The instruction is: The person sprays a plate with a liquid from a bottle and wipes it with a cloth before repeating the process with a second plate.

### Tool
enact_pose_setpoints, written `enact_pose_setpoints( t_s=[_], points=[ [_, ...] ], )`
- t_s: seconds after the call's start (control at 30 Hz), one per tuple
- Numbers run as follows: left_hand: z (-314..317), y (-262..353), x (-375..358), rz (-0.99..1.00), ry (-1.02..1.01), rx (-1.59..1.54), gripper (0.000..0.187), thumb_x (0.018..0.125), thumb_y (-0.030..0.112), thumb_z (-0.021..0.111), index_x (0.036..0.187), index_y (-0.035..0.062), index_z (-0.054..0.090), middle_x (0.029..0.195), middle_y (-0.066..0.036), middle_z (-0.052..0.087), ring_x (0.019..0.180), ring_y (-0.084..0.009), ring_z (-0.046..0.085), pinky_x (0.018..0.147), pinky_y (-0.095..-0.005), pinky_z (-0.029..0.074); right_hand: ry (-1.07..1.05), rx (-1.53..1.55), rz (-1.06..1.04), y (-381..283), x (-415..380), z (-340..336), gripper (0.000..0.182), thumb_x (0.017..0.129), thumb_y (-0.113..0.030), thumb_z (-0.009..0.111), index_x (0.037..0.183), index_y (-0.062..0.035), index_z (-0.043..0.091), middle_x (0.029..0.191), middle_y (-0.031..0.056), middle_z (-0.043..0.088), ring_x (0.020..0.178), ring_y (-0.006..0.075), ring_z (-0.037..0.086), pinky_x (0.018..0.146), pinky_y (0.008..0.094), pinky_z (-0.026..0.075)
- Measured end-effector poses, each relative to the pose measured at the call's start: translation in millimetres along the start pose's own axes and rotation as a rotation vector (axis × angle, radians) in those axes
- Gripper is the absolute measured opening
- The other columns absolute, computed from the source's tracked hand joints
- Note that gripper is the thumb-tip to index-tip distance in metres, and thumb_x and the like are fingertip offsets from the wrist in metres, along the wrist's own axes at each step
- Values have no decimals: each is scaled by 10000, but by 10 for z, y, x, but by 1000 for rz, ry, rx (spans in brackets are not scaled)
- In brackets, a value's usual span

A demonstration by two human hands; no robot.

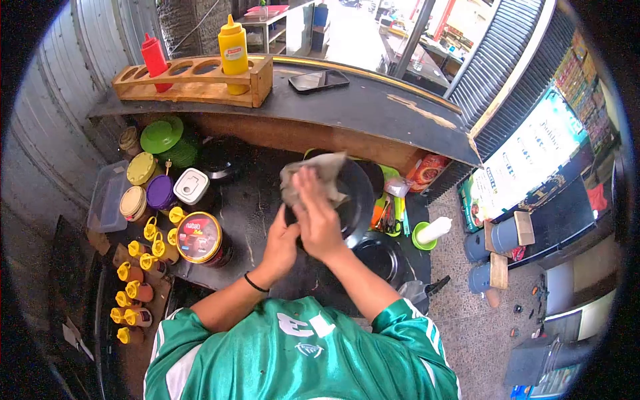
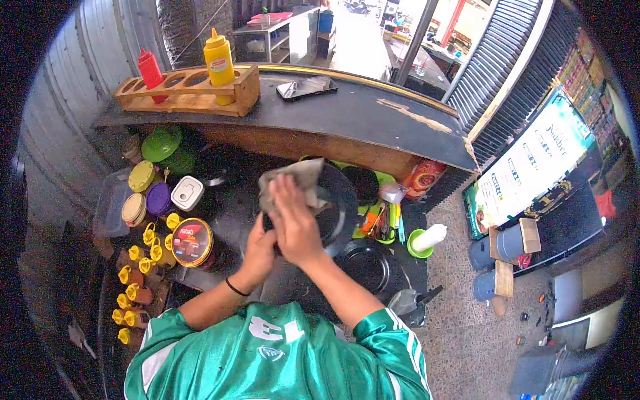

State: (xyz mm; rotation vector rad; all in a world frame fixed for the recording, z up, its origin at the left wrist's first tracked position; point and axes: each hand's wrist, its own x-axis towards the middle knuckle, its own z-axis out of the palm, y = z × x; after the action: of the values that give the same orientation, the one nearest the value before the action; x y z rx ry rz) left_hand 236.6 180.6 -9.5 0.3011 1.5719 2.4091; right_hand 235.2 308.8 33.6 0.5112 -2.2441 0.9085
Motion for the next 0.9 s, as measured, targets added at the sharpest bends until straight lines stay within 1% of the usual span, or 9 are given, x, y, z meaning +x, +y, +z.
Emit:
enact_pose_setpoints(
  t_s=[0.2, 0.4, 0.5, 0.53, 0.57, 0.67, 0.73, 0.77, 0.9],
  points=[
    [-44, 233, -23, 195, 54, -95, 547, 972, 30, 507, 1511, -16, 427, 1439, -104, 575, 1293, -180, 556, 1105, -304, 414, -217, -30, -71, -165, -292, -311, 531, 943, -76, 616, 1453, 39, 523, 1538, 212, 501, 1468, 364, 436, 1214, 494, 336],
    [65, 139, -149, 91, 104, -154, 511, 977, 26, 540, 1481, -4, 463, 1367, -74, 611, 1207, -154, 581, 1071, -301, 433, -9, -671, 60, 236, -389, -565, 331, 974, -148, 589, 1214, 77, 621, 1347, 275, 611, 1371, 425, 515, 1204, 558, 325],
    [161, 201, -194, 57, 27, -78, 507, 982, 34, 544, 1481, 3, 467, 1374, -69, 609, 1209, -151, 576, 1074, -306, 431, -18, -609, 190, 328, -298, -582, 282, 992, -144, 573, 1152, 85, 617, 1207, 290, 638, 1251, 462, 566, 1187, 580, 338],
    [193, 206, -180, 53, -10, -35, 505, 981, 36, 546, 1480, 3, 470, 1379, -68, 606, 1207, -147, 574, 1074, -307, 431, 98, -546, 148, 287, -231, -532, 257, 1003, -135, 565, 1138, 79, 609, 1108, 285, 641, 1111, 497, 590, 1153, 595, 367],
    [208, 181, -159, 56, -23, -34, 505, 981, 36, 546, 1480, 3, 470, 1379, -68, 606, 1207, -147, 574, 1074, -307, 431, 154, -505, 135, 230, -209, -465, 266, 984, -149, 590, 1143, 63, 608, 1093, 288, 642, 1119, 486, 598, 1156, 596, 369],
    [153, 87, -79, 45, -68, -64, 423, 1048, 145, 535, 1450, 21, 493, 1361, -64, 612, 1190, -158, 585, 1065, -324, 444, 84, -189, 91, -80, -197, -366, 285, 948, -150, 639, 1165, 34, 616, 1095, 292, 650, 1119, 479, 623, 1132, 597, 406],
    [52, 162, -1, -50, 49, -269, 419, 1103, 342, 491, 1401, 49, 522, 1327, -67, 625, 1175, -167, 598, 1042, -340, 467, 53, -248, -60, -266, -192, -364, 307, 916, -138, 671, 1175, 22, 634, 1098, 269, 677, 1135, 443, 649, 1144, 563, 418],
    [13, 266, 14, -53, 41, -224, 590, 1084, 562, 405, 1394, 72, 513, 1345, -126, 620, 1191, -233, 643, 1017, -402, 534, -10, -143, -93, -352, -197, -383, 326, 893, -134, 697, 1171, 24, 633, 1141, 289, 666, 1169, 466, 631, 1132, 553, 432],
    [-67, 664, 78, -230, -35, -465, 658, 1062, 596, 434, 1467, 79, 453, 1378, -137, 612, 1149, -291, 678, 978, -447, 567, -88, -58, -156, -498, -279, -404, 317, 854, -157, 744, 1107, 13, 656, 1142, 275, 680, 1179, 435, 644, 1130, 528, 449]
  ],
)
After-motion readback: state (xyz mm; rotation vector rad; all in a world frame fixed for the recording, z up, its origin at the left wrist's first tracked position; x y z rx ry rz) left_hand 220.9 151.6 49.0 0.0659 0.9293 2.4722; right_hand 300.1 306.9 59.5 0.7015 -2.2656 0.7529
